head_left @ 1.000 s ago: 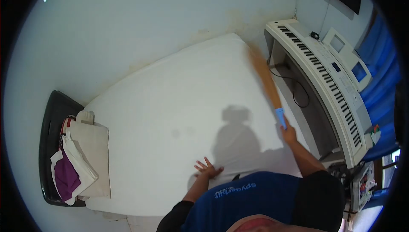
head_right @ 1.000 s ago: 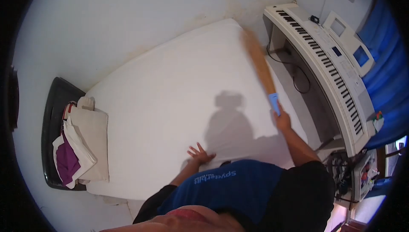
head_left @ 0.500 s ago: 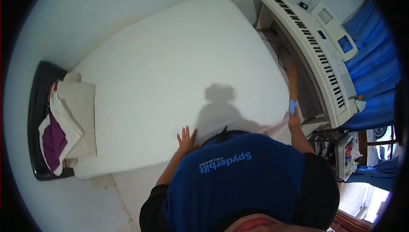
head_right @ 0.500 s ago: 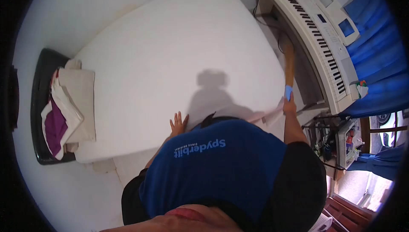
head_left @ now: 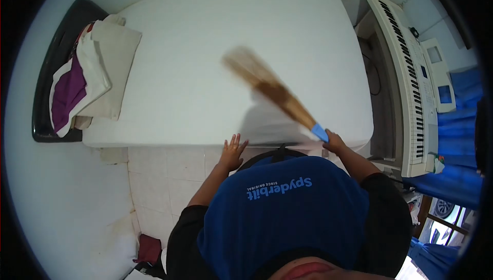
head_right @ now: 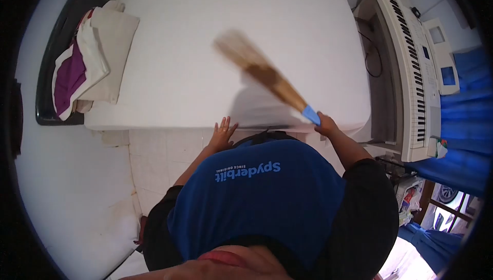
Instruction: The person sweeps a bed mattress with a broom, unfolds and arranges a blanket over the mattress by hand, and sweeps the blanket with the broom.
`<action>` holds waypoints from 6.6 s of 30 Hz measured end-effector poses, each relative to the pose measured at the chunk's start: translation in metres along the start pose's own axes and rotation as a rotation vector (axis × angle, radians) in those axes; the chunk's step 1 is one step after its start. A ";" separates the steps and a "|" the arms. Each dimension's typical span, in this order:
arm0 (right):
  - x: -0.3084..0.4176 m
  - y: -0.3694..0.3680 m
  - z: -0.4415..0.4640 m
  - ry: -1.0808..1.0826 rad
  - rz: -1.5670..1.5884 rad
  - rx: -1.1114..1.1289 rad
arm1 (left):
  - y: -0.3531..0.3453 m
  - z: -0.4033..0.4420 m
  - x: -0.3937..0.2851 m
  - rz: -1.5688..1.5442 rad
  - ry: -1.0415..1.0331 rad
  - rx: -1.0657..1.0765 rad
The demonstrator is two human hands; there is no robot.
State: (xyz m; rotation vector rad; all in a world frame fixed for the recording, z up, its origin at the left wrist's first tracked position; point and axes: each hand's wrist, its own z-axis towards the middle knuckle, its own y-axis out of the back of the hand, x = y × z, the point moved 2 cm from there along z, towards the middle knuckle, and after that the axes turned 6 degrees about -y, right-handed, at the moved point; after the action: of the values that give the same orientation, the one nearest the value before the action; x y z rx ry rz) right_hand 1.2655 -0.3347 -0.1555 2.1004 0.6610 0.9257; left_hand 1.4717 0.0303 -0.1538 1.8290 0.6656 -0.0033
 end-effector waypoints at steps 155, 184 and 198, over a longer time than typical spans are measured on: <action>0.621 0.018 -0.062 1.059 -0.104 0.055 | -0.011 -0.483 -0.154 -1.107 1.190 -1.860; 0.475 -0.069 -0.022 1.402 -0.185 0.777 | 0.097 -0.396 -0.161 -0.812 0.903 -2.729; 0.391 -0.126 0.025 0.294 0.830 1.195 | 0.110 -0.436 -0.291 -1.166 0.351 -2.691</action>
State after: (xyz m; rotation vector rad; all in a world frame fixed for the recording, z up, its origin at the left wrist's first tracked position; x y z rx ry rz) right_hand 1.5030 -0.0018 -0.1105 3.4890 0.5164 1.5324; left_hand 1.1378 0.2616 0.1950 -1.2106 0.8824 0.2808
